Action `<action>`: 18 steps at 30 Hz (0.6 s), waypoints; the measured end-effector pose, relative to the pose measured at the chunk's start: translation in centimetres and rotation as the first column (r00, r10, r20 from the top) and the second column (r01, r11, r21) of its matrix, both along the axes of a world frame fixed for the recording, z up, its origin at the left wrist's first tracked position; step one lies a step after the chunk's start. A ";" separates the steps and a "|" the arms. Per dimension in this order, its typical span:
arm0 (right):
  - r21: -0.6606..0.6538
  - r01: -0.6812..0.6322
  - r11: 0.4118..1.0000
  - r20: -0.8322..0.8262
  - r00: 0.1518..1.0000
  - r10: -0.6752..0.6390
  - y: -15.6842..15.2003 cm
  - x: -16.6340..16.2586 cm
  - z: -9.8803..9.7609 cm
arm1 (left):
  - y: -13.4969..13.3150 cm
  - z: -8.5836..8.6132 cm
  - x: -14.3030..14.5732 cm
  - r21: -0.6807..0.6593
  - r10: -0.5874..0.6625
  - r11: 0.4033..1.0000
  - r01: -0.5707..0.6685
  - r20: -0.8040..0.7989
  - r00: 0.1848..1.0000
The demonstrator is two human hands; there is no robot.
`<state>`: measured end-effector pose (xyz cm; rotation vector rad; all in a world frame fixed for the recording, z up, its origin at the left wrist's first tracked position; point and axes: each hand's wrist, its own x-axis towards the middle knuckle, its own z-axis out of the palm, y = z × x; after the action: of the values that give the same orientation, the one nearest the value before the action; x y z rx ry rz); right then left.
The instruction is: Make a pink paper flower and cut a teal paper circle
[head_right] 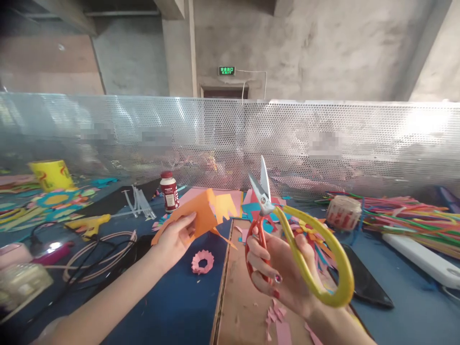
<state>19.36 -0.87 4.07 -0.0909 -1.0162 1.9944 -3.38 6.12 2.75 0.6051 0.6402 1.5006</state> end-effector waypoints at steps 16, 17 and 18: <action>0.190 0.163 0.968 0.611 0.752 -0.247 -2.7 -3.5 -1.4 | -0.5 1.0 -0.4 0.204 0.205 0.965 -0.166 -0.190 0.960; 0.220 0.159 0.962 0.651 0.710 -0.267 -2.6 -3.4 -2.1 | -0.6 1.1 -0.4 0.210 0.225 0.960 -0.185 -0.185 0.957; 0.244 0.159 0.957 0.675 0.680 -0.285 -2.5 -3.3 -2.8 | -0.7 1.2 -0.3 0.222 0.238 0.955 -0.196 -0.184 0.954</action>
<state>16.09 -3.34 1.23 -0.9154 -1.5617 1.6394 -3.72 5.38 3.98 0.8794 0.7406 1.7370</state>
